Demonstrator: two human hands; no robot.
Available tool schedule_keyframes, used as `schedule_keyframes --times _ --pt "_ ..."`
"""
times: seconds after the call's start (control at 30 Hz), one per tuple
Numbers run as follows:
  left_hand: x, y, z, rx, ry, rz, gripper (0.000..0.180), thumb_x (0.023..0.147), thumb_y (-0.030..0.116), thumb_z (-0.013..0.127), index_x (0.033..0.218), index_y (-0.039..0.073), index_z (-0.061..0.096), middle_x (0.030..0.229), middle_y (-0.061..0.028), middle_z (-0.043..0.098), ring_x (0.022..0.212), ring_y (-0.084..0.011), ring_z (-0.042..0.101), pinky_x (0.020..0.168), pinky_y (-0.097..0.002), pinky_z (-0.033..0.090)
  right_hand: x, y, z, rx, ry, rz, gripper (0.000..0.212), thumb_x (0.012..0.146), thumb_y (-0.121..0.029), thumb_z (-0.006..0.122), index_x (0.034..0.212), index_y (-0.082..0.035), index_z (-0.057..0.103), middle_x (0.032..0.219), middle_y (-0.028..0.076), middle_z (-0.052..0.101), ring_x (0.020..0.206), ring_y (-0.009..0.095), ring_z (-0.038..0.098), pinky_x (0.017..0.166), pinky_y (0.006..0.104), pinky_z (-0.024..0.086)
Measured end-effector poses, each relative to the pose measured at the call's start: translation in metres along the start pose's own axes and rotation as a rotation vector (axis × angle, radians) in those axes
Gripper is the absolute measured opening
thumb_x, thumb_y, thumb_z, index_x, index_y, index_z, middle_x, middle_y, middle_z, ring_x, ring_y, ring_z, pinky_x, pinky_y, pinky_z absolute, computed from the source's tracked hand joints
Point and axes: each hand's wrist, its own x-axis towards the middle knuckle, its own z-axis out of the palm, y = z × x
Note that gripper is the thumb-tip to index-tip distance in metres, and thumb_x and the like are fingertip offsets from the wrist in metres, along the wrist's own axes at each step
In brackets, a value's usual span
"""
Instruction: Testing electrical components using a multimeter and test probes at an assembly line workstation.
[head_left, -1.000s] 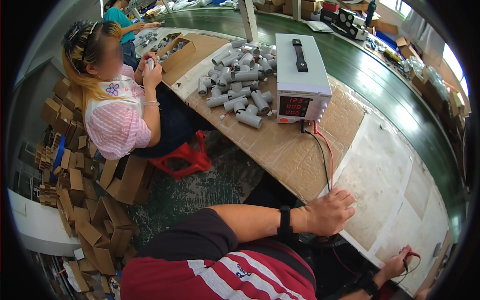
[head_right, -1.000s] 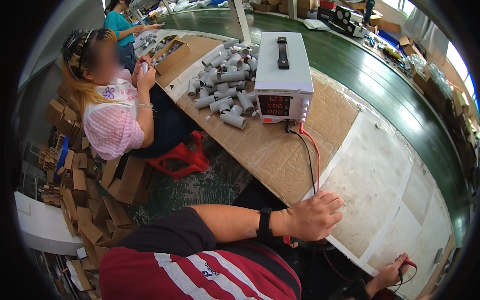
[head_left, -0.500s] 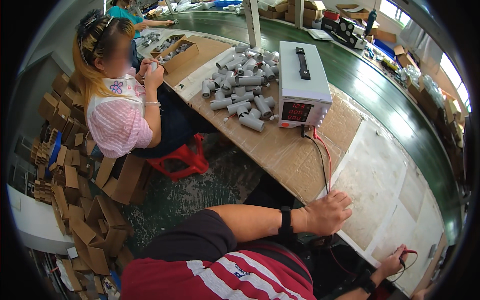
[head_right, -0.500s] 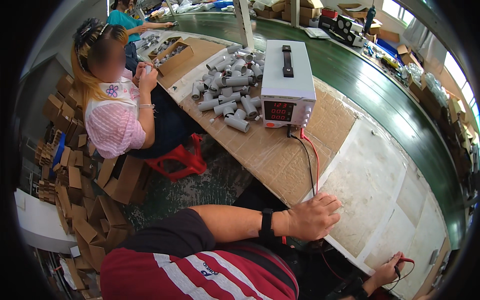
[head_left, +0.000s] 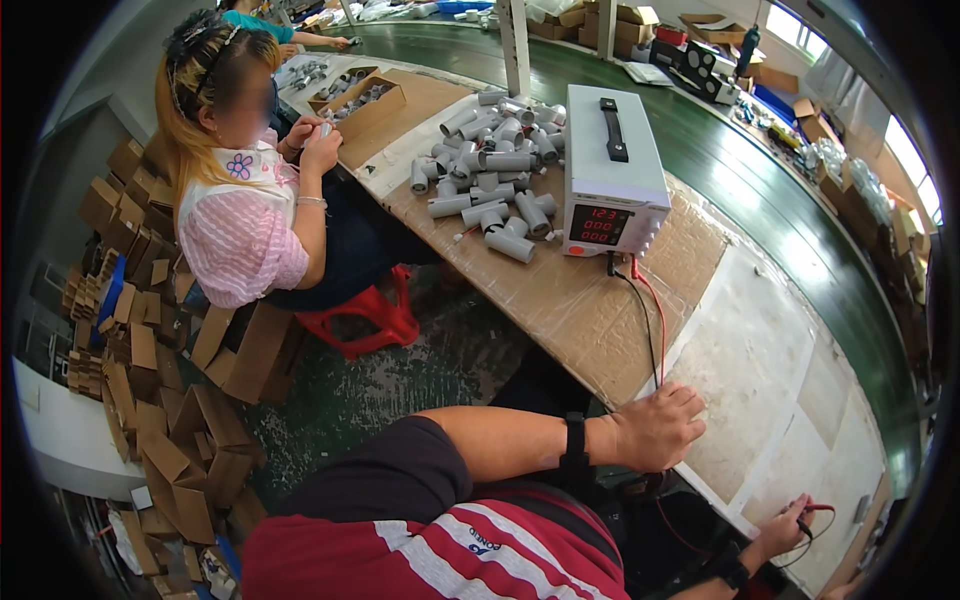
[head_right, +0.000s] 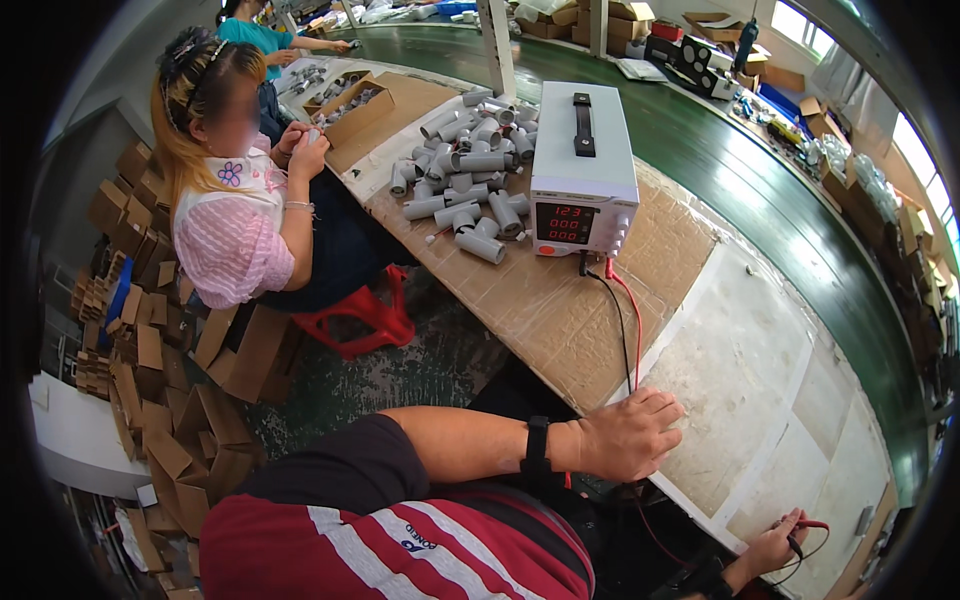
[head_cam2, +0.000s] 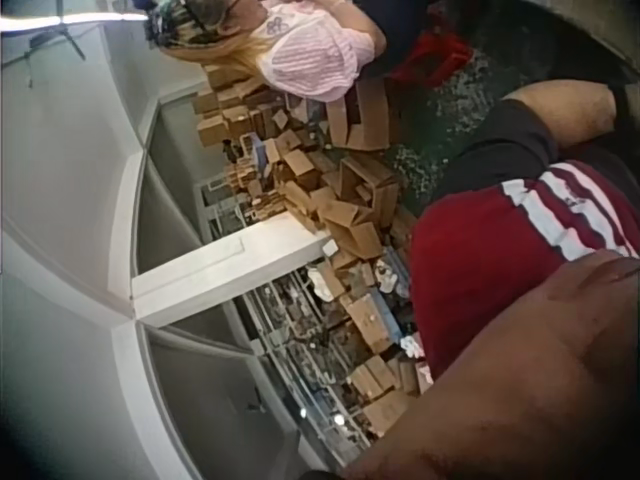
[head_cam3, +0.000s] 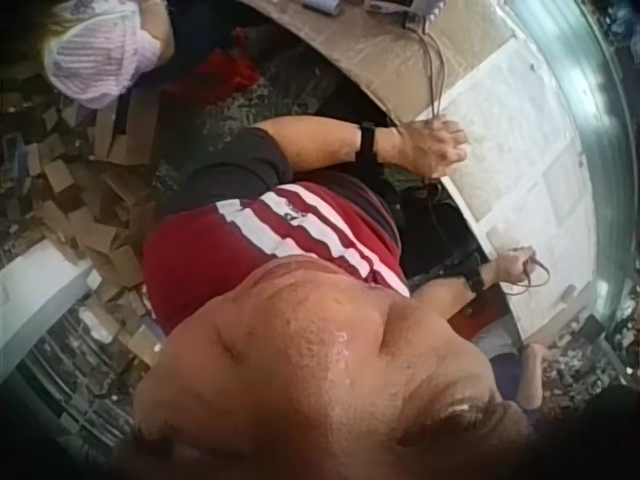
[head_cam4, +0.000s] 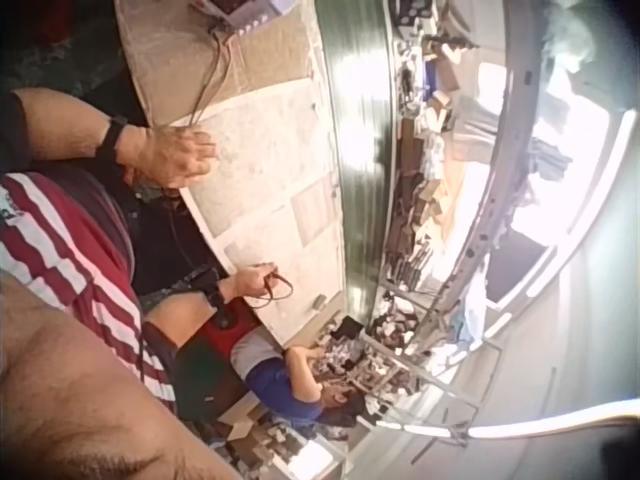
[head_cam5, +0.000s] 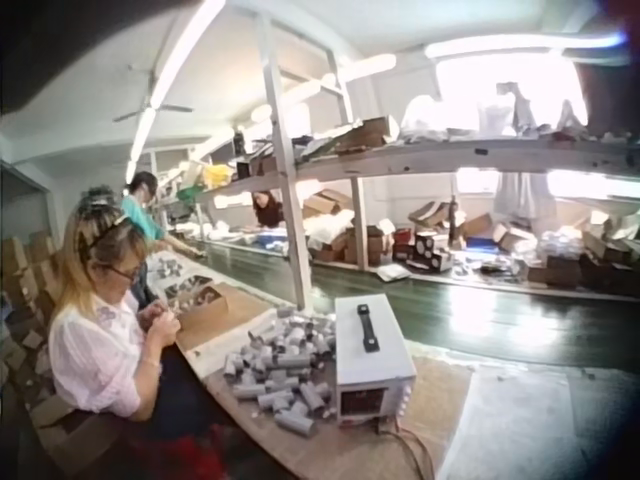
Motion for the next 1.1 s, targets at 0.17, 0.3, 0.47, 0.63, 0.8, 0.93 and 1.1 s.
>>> schedule_keyframes --times 0.17,0.3,0.47,0.63,0.8,0.93,1.1 --pt "0.000 0.000 -0.001 0.009 0.017 0.011 0.026 0.083 0.025 0.068 0.098 0.004 0.066 0.123 -0.0179 0.058 0.121 -0.0329 0.052 0.107 -0.0442 0.036 0.001 0.005 -0.001 -0.002 0.006 -0.016 0.039 0.102 -0.032 0.066 0.119 0.002 0.068 0.096 0.007 0.070 0.080 0.015 0.062 0.069 0.0274 0.048" --pt "0.000 0.001 -0.002 0.010 0.019 0.014 0.026 0.083 0.025 0.068 0.098 0.005 0.066 0.122 -0.0179 0.058 0.121 -0.0329 0.053 0.107 -0.0442 0.036 0.002 0.015 -0.001 -0.031 0.044 -0.121 0.039 0.103 -0.032 0.065 0.120 0.003 0.068 0.098 0.008 0.070 0.083 0.016 0.062 0.073 0.0272 0.050" --pt "0.003 0.001 -0.005 -0.004 -0.014 -0.003 0.025 0.083 0.025 0.068 0.097 0.004 0.066 0.120 -0.0175 0.058 0.120 -0.0328 0.053 0.106 -0.0440 0.036 -0.005 0.005 -0.003 0.088 0.027 -0.071 0.038 0.103 -0.031 0.065 0.121 0.002 0.068 0.099 0.008 0.069 0.086 0.016 0.063 0.075 0.0281 0.051" --pt "0.004 0.001 -0.008 -0.012 -0.023 -0.006 0.025 0.082 0.024 0.067 0.096 0.004 0.065 0.118 -0.0169 0.059 0.120 -0.0321 0.053 0.105 -0.0435 0.037 -0.016 -0.010 -0.006 0.218 0.103 -0.071 0.034 0.102 -0.030 0.066 0.117 0.000 0.068 0.091 0.005 0.068 0.077 0.014 0.061 0.068 0.0273 0.049" --pt "0.002 0.002 0.000 -0.025 -0.017 0.011 0.024 0.083 0.025 0.067 0.096 0.004 0.065 0.119 -0.0168 0.059 0.119 -0.0329 0.054 0.105 -0.0455 0.038 -0.037 -0.019 -0.022 0.697 -0.140 0.331 0.025 0.102 -0.029 0.066 0.109 -0.004 0.067 0.083 0.002 0.066 0.064 0.009 0.055 0.055 0.0229 0.042" --pt "-0.002 0.005 -0.010 -0.121 0.177 0.055 0.018 0.084 0.020 0.068 0.094 0.004 0.066 0.114 -0.0149 0.063 0.112 -0.0334 0.058 0.101 -0.0454 0.043 -0.114 -0.088 0.007 0.856 -0.229 0.287 0.017 0.102 -0.023 0.066 0.106 -0.007 0.063 0.080 0.001 0.064 0.061 0.008 0.053 0.053 0.0222 0.040" --pt "-0.001 0.045 -0.029 -0.686 0.031 -0.208 0.017 0.091 0.016 0.068 0.100 0.002 0.070 0.101 -0.0122 0.070 0.098 -0.0259 0.066 0.090 -0.0382 0.051 -0.176 -0.154 0.014 0.854 -0.499 0.108 0.013 0.102 -0.014 0.063 0.111 -0.004 0.060 0.083 0.005 0.066 0.067 0.010 0.057 0.058 0.0227 0.044"
